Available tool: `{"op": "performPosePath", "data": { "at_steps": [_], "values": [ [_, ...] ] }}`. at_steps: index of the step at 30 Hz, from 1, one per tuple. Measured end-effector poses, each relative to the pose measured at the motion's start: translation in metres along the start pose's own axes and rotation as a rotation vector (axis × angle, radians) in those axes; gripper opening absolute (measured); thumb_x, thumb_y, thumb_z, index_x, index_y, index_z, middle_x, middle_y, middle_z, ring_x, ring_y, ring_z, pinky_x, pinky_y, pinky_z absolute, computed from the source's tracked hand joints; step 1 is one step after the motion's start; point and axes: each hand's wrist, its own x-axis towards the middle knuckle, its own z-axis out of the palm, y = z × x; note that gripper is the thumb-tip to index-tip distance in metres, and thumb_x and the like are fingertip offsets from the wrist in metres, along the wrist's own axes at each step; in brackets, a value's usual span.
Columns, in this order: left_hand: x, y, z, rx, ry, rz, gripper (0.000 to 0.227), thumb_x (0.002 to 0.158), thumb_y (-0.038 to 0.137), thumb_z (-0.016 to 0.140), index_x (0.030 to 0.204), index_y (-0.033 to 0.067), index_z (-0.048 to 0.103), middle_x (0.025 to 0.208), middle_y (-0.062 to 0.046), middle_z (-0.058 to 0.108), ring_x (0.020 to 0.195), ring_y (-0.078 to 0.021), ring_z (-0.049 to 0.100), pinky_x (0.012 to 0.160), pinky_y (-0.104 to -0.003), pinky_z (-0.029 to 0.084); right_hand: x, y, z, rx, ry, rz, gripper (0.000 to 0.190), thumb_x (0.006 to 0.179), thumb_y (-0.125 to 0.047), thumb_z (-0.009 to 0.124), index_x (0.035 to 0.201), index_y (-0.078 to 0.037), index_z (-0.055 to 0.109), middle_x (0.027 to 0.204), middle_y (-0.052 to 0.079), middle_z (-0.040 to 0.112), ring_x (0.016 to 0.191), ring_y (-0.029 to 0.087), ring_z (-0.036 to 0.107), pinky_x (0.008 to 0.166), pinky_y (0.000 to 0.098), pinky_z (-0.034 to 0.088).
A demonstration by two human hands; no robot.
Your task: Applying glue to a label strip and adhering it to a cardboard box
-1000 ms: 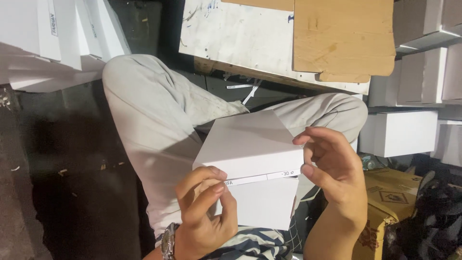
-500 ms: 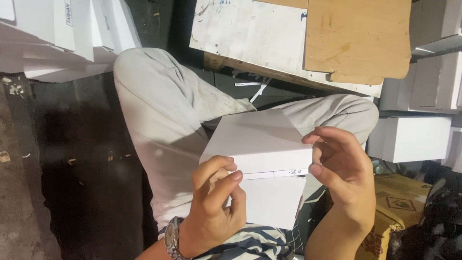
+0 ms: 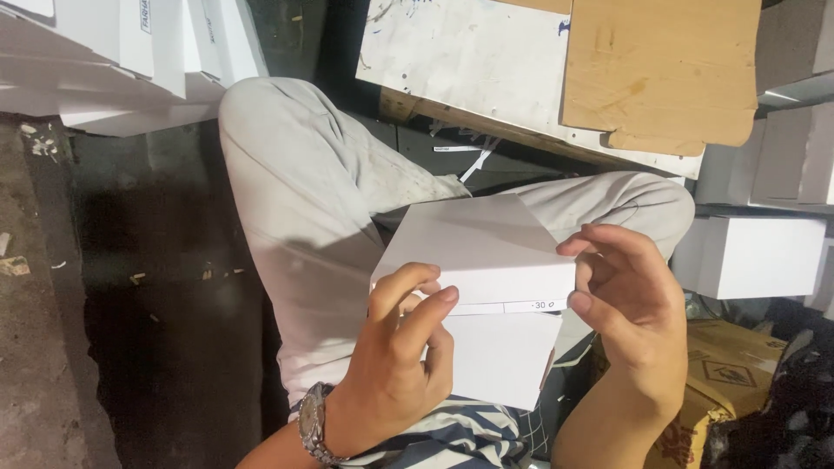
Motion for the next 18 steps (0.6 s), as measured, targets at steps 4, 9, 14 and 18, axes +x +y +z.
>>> {"op": "performPosePath", "data": {
  "at_steps": [4, 9, 14, 18],
  "values": [
    [-0.0001, -0.0009, 0.0013, 0.018, -0.006, -0.001, 0.073, 0.086, -0.028, 0.046, 0.147, 0.0092, 0.032, 0.136, -0.027, 0.046, 0.104, -0.0300, 0.061, 0.081, -0.031, 0.056, 0.0003, 0.0016, 0.0027, 0.002, 0.035, 0.003, 0.054, 0.086, -0.002, 0.067, 0.138, 0.001, 0.052, 0.118, 0.019, 0.064, 0.077, 0.015, 0.045, 0.071, 0.0248, 0.040],
    [0.0014, -0.0005, 0.0022, 0.065, -0.029, -0.003, 0.078, 0.083, -0.030, 0.046, 0.148, 0.0105, 0.032, 0.138, -0.025, 0.044, 0.109, -0.0319, 0.062, 0.082, -0.034, 0.057, 0.0021, 0.0000, 0.0026, -0.010, 0.020, -0.013, 0.055, 0.087, 0.000, 0.066, 0.139, 0.002, 0.051, 0.117, 0.020, 0.064, 0.081, 0.015, 0.049, 0.071, 0.0254, 0.040],
    [0.0056, 0.0017, -0.0001, 0.086, -0.053, -0.006, 0.074, 0.085, -0.030, 0.050, 0.145, 0.0078, 0.031, 0.136, -0.026, 0.044, 0.107, -0.0360, 0.065, 0.086, -0.035, 0.061, 0.0026, -0.0026, 0.0018, -0.049, 0.004, -0.010, 0.052, 0.088, -0.002, 0.065, 0.139, 0.000, 0.052, 0.117, 0.016, 0.064, 0.076, 0.015, 0.044, 0.070, 0.0251, 0.041],
    [0.0065, 0.0033, -0.0008, 0.108, -0.060, -0.006, 0.070, 0.087, -0.029, 0.051, 0.144, 0.0060, 0.031, 0.136, -0.027, 0.044, 0.106, -0.0354, 0.066, 0.089, -0.034, 0.063, 0.0009, 0.0028, -0.0002, 0.024, 0.030, 0.016, 0.056, 0.085, -0.001, 0.067, 0.138, 0.003, 0.051, 0.118, 0.018, 0.063, 0.075, 0.014, 0.044, 0.070, 0.0241, 0.038]
  ]
}}
